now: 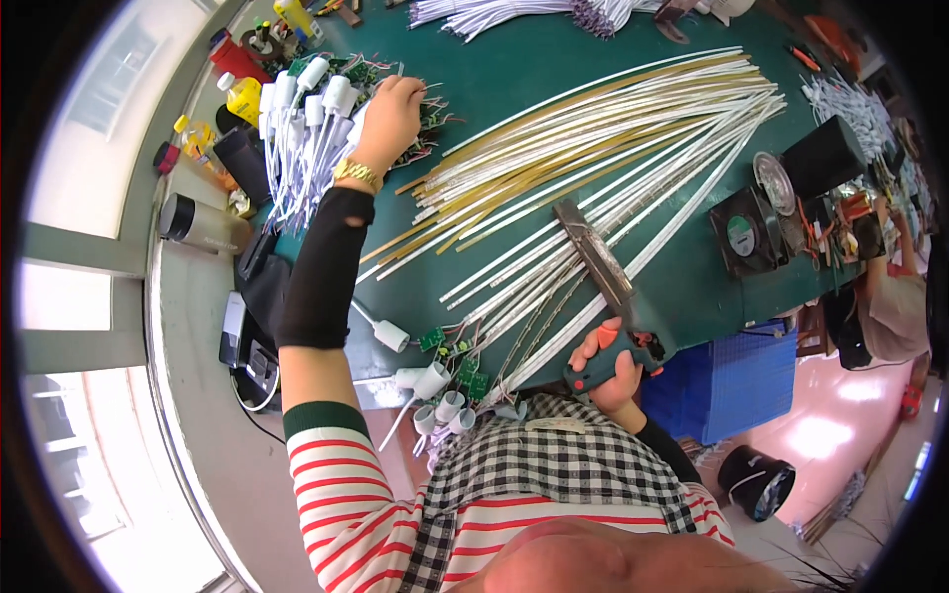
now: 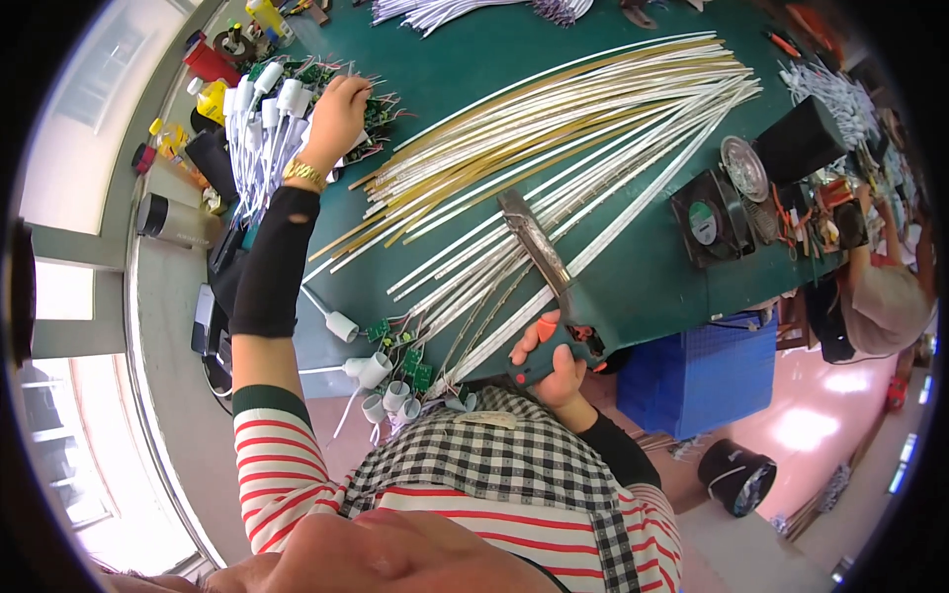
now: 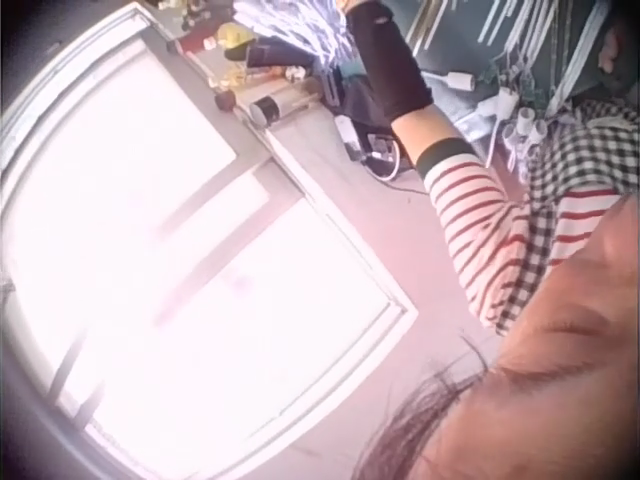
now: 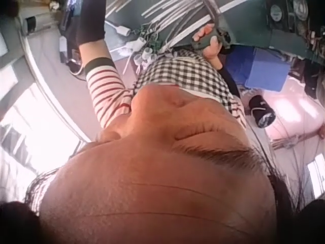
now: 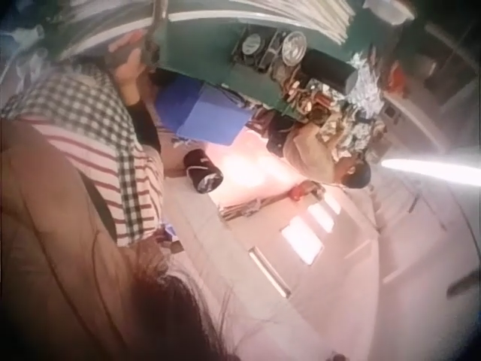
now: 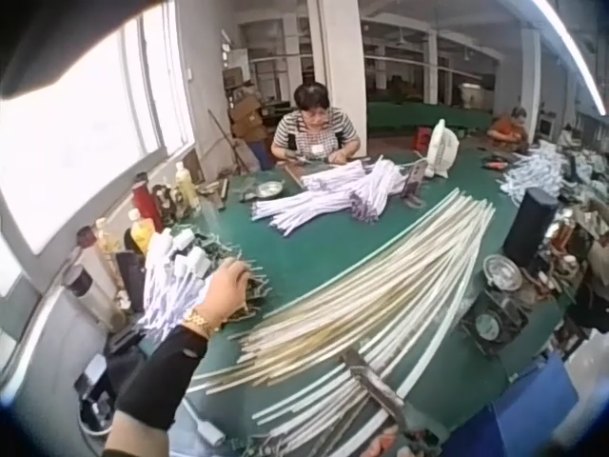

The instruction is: The person assembles light fixtures by soldering wires and light components onto small circuit boards on a workbench. A soldering iron is used to join the components.

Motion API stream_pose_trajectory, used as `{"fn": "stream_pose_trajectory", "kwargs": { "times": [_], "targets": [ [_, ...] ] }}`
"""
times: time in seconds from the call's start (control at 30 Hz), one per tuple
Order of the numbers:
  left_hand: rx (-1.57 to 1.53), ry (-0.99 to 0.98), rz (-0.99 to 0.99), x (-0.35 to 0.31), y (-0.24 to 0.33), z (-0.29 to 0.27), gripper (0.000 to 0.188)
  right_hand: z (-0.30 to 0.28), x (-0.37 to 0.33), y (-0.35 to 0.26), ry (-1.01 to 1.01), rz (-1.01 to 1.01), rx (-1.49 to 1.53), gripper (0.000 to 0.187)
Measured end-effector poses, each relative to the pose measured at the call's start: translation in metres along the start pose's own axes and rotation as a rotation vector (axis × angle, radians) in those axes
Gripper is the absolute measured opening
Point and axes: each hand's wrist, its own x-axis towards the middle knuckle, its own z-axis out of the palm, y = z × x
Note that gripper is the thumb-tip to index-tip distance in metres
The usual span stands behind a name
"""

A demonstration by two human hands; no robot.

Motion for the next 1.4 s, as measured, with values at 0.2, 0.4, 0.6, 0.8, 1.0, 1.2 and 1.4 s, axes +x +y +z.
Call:
{"fn": "stream_pose_trajectory", "kwargs": {
  "times": [0.2, 0.4, 0.6, 0.8, 1.0, 1.2, 1.4],
  "targets": [
    [-0.077, 0.112, 0.106, -0.005, 0.069, -0.068, 0.01, 0.001, -0.002, -0.001, 0.003, 0.004, 0.017, 0.05],
    [0.135, -0.387, 0.133, -0.074, 0.137, -0.099, 0.007, -0.001, -0.004, -0.005, -0.076, 0.063, -0.222, 0.056],
    [-0.078, -0.556, -0.285, -0.146, 0.128, -0.057, 0.014, 0.002, 0.001, -0.006, -0.067, 0.031, -0.216, 0.055],
    [-0.11, -0.478, -0.231, -0.169, 0.143, -0.062, 0.011, 0.003, -0.003, -0.011, -0.042, 0.086, -0.232, 0.056],
    [0.168, -0.462, 0.081, -0.176, 0.148, -0.077, 0.008, 0.001, -0.008, -0.006, -0.013, 0.059, -0.213, 0.059],
    [0.032, -0.449, -0.149, -0.187, 0.133, -0.081, 0.008, 0.001, -0.007, -0.004, 0.003, 0.049, -0.201, 0.06],
    [0.071, -0.46, -0.386, -0.192, 0.139, -0.085, 0.009, 0.003, -0.005, -0.008, 0.007, 0.07, -0.169, 0.058]
  ]
}}
